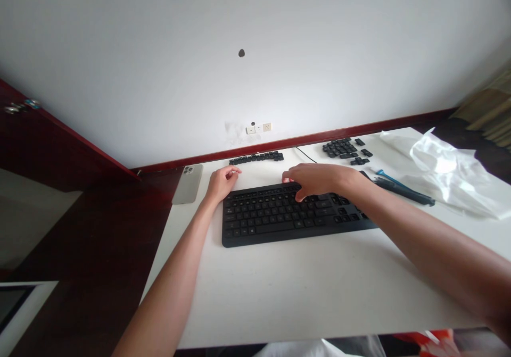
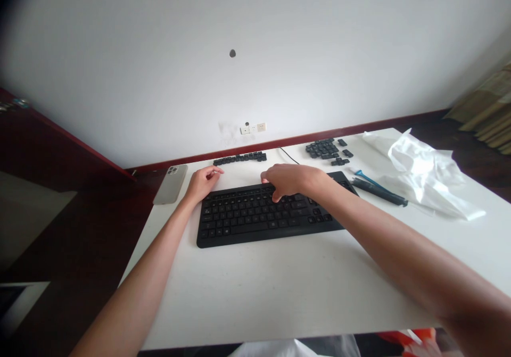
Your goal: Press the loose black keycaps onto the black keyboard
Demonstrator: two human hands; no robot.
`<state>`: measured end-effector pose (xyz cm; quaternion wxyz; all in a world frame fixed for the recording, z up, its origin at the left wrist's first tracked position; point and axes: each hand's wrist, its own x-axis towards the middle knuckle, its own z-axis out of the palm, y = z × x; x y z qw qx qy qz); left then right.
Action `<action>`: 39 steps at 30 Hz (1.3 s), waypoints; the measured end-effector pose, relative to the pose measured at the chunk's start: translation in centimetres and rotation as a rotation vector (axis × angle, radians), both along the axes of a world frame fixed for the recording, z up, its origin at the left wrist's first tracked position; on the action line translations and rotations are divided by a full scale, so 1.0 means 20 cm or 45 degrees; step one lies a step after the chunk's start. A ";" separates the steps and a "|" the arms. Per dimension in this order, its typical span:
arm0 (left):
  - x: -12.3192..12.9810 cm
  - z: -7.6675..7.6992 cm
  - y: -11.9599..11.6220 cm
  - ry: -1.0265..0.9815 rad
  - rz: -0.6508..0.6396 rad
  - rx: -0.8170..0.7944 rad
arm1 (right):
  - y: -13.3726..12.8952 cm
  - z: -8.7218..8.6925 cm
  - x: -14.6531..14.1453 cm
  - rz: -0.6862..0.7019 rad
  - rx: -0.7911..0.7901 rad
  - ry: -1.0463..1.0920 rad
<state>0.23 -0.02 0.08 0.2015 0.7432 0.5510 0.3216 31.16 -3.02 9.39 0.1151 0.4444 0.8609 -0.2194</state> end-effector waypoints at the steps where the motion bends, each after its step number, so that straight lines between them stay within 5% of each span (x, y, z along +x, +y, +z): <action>1: 0.00 0.00 0.00 0.000 -0.001 -0.002 | 0.00 0.00 0.00 0.005 0.004 0.000; 18: 0.00 -0.01 0.00 0.001 0.000 0.012 | -0.04 0.04 -0.02 0.063 0.053 0.024; 27: -0.01 -0.01 0.00 0.003 -0.005 0.012 | -0.03 -0.02 -0.04 0.122 0.154 0.142; 34: -0.01 -0.02 0.01 -0.001 -0.005 0.020 | 0.03 -0.07 -0.05 -0.206 0.534 0.103; 39: -0.01 -0.02 0.01 -0.002 -0.022 0.024 | 0.12 -0.19 -0.03 -0.290 0.536 0.010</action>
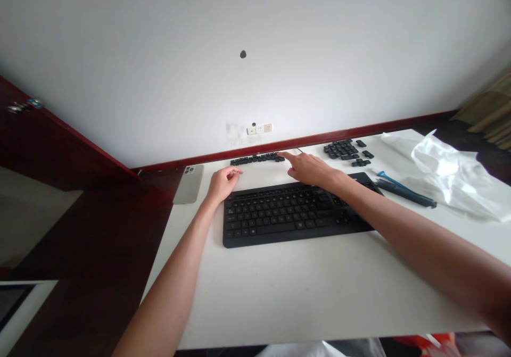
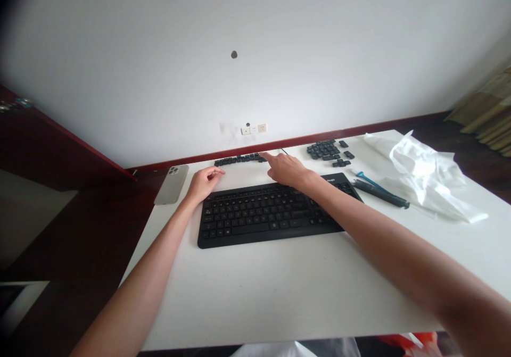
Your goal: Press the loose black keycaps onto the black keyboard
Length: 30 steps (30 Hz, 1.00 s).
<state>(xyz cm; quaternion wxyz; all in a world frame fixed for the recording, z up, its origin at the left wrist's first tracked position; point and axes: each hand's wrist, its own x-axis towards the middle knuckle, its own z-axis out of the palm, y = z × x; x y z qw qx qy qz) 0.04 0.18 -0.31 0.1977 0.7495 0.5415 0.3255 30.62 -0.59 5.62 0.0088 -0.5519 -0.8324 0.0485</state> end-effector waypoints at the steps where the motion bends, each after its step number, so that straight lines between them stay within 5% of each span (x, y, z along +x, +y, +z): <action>1: 0.00 0.00 0.00 -0.001 0.000 0.000 | 0.01 -0.02 0.01 0.007 -0.010 -0.002; 7: 0.00 0.00 0.00 0.001 0.011 0.002 | 0.03 -0.06 0.01 -0.001 -0.085 0.000; 17: 0.00 0.00 0.00 -0.014 0.005 -0.008 | 0.02 0.01 0.02 0.080 0.058 0.217; 30: 0.00 0.00 -0.01 -0.020 0.002 -0.016 | 0.05 -0.09 0.01 0.288 0.129 0.337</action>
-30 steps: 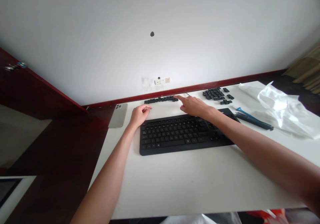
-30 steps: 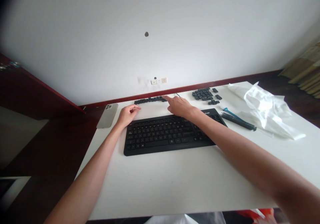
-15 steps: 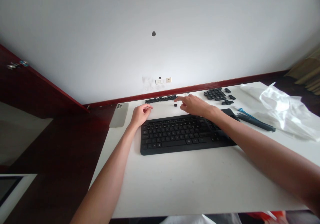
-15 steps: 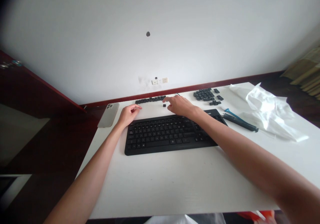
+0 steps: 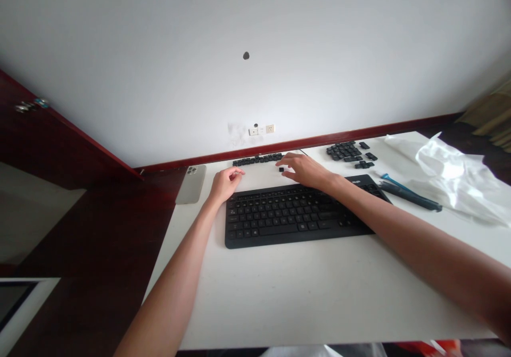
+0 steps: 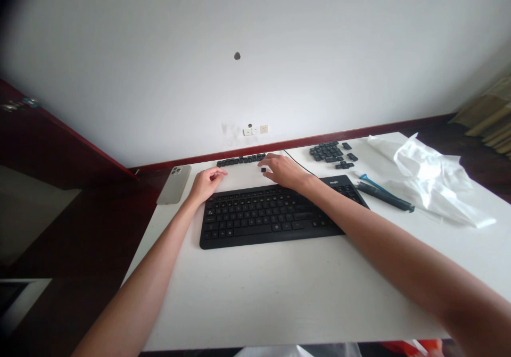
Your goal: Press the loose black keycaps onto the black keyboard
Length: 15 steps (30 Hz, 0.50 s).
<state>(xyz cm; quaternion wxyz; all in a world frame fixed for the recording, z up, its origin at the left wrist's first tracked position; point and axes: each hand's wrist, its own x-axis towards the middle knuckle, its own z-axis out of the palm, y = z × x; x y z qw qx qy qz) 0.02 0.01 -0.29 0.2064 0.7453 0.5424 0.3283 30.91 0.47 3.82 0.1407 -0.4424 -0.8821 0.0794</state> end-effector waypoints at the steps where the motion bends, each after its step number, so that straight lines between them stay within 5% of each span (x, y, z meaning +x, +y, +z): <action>1: 0.00 0.00 0.00 0.000 -0.001 0.000 | 0.00 0.00 0.00 0.030 -0.003 0.018; 15: 0.00 0.00 0.00 0.008 0.009 -0.003 | -0.01 0.05 0.00 0.090 -0.040 0.054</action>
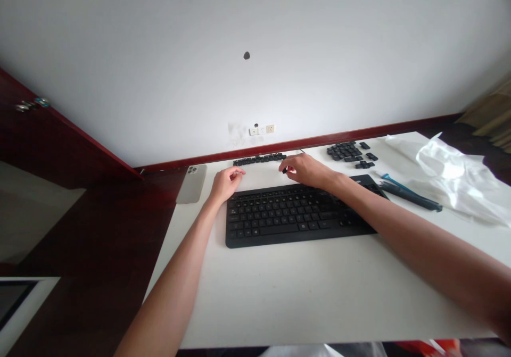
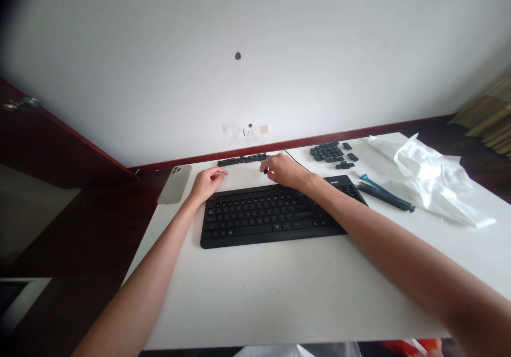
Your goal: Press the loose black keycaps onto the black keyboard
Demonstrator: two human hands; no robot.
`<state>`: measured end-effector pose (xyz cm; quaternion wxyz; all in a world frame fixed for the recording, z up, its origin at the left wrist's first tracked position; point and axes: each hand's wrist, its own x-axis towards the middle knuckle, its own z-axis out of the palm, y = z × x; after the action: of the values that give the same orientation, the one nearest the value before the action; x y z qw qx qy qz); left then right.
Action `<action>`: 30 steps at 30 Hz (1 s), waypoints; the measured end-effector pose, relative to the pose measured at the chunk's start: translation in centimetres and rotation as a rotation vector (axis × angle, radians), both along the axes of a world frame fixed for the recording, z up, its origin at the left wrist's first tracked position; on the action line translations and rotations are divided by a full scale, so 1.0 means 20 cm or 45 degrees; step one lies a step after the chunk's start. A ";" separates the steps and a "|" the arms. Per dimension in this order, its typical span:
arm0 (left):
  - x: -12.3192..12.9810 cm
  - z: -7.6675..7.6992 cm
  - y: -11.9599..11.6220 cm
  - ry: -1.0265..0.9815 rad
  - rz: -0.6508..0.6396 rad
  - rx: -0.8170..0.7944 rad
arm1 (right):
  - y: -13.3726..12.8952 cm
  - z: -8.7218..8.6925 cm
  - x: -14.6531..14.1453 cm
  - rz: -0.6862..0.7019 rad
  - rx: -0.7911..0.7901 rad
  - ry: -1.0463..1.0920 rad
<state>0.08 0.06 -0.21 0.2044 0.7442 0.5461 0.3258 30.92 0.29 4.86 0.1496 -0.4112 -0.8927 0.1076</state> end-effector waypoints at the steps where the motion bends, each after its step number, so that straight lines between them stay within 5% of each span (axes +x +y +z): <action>1: 0.00 0.00 0.00 -0.003 -0.001 0.000 | 0.00 0.02 0.00 0.008 0.000 0.020; 12: 0.00 0.00 0.00 0.000 0.006 0.020 | -0.12 0.23 0.07 0.025 -0.031 0.087; 21: 0.00 0.00 0.00 0.009 0.012 0.014 | -0.38 0.20 0.25 -0.075 -0.313 0.207; 30: 0.00 0.00 0.00 0.009 0.009 0.014 | -0.38 0.13 0.29 -0.074 -0.541 0.153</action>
<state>0.08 -0.03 -0.13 0.1974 0.7445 0.5476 0.3270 36.72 -7.27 7.46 0.1158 -0.4518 -0.8273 0.3132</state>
